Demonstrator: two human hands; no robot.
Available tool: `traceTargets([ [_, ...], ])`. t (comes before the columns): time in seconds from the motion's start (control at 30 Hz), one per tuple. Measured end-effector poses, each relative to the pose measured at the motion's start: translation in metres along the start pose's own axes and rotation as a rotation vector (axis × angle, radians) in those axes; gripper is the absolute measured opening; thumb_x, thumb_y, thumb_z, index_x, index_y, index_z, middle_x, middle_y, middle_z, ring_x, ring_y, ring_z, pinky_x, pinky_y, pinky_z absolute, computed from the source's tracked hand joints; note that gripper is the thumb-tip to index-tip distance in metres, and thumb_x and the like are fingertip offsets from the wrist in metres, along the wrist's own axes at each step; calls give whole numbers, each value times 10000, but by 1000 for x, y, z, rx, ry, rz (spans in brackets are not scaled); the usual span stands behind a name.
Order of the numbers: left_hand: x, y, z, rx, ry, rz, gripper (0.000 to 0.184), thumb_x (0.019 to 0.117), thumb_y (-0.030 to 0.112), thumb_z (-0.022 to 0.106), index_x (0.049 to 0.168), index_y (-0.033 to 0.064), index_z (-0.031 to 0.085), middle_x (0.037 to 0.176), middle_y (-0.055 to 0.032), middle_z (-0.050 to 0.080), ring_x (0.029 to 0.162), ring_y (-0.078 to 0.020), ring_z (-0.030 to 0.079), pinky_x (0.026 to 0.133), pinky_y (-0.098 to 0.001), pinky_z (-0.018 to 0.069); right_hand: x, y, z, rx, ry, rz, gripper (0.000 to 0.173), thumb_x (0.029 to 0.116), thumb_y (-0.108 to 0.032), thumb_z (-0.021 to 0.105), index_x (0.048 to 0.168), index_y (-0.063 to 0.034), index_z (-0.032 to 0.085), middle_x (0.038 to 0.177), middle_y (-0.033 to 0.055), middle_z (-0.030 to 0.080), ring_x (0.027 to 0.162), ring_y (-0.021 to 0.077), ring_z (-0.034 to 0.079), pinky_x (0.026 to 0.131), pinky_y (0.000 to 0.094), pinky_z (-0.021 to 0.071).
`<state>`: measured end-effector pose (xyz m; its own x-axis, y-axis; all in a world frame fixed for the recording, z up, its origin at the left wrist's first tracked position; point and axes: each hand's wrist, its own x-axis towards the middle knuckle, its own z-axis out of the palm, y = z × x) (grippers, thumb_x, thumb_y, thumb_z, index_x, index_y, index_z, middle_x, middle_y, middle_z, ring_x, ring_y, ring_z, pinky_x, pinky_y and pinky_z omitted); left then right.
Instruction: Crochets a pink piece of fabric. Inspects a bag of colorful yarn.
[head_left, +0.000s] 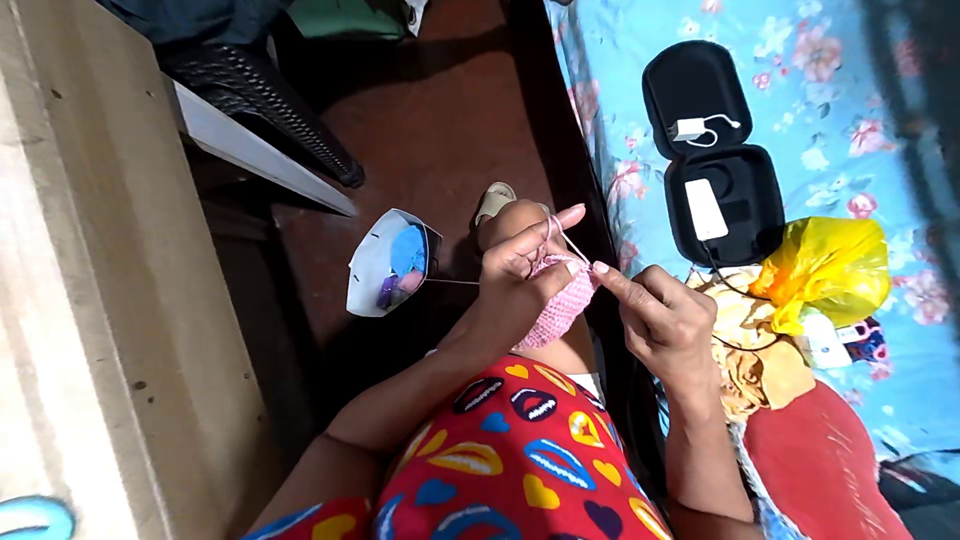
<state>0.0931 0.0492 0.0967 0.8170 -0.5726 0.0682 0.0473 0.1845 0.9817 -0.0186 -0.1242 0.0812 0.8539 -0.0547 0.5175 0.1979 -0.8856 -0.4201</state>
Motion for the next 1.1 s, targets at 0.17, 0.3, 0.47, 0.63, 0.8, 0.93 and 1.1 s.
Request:
traceTargets([
  [0.17, -1, 2, 0, -77, -22, -113, 550, 906, -109, 630, 1437, 10, 552, 862, -37, 735, 691, -58, 670, 635, -202, 571, -3, 4, 2, 271, 17, 89, 306, 979, -65, 565, 1200, -107, 772, 702, 53, 522, 587, 78, 473, 531, 204, 379],
  [0.3, -6, -22, 8, 343, 33, 420, 344, 928, -27, 618, 1264, -97, 608, 893, -76, 720, 793, -60, 676, 767, -222, 572, -2, -13, 4, 614, 2, 351, 307, 950, 6, 588, 1210, -20, 748, 850, 17, 663, 738, -13, 589, 677, 133, 511],
  [0.47, -17, -35, 14, 512, 25, 628, 181, 992, 46, 594, 1161, 8, 647, 854, -96, 670, 756, -136, 636, 702, -244, 541, 6, -34, 5, 1001, 39, 687, 411, 926, 30, 632, 1326, -62, 657, 851, -29, 718, 607, -22, 554, 552, 132, 458],
  [0.63, -10, -10, 5, -11, -46, 181, 491, 915, -89, 608, 1400, -42, 552, 932, 20, 714, 804, -5, 653, 767, -205, 568, -4, -22, 9, 507, 148, 256, 199, 1006, -86, 617, 1195, -24, 617, 909, 25, 705, 769, 0, 650, 713, 162, 557],
  [0.8, -1, 15, -5, -98, -133, -73, 532, 909, -108, 577, 1434, -23, 545, 839, -17, 689, 677, -42, 626, 627, -170, 539, -7, -9, 3, 182, 128, 44, 150, 994, -64, 587, 1081, -5, 694, 756, 104, 629, 622, 114, 569, 566, 210, 473],
  [0.93, 0, 22, -14, -201, -181, -232, 497, 934, -101, 509, 1421, -15, 560, 821, -29, 684, 654, -54, 627, 601, -185, 546, -10, -5, -1, 139, 77, -19, 219, 987, -62, 565, 1112, -33, 742, 728, 104, 629, 610, 145, 572, 550, 251, 459],
  [1.1, -3, 8, -15, -254, -229, -173, 503, 915, -112, 523, 1411, -37, 560, 825, -47, 697, 663, -54, 641, 639, -198, 562, -12, -6, -1, 453, 42, 88, 237, 1000, -83, 571, 1181, -78, 723, 801, 45, 617, 683, 35, 566, 637, 162, 481],
])
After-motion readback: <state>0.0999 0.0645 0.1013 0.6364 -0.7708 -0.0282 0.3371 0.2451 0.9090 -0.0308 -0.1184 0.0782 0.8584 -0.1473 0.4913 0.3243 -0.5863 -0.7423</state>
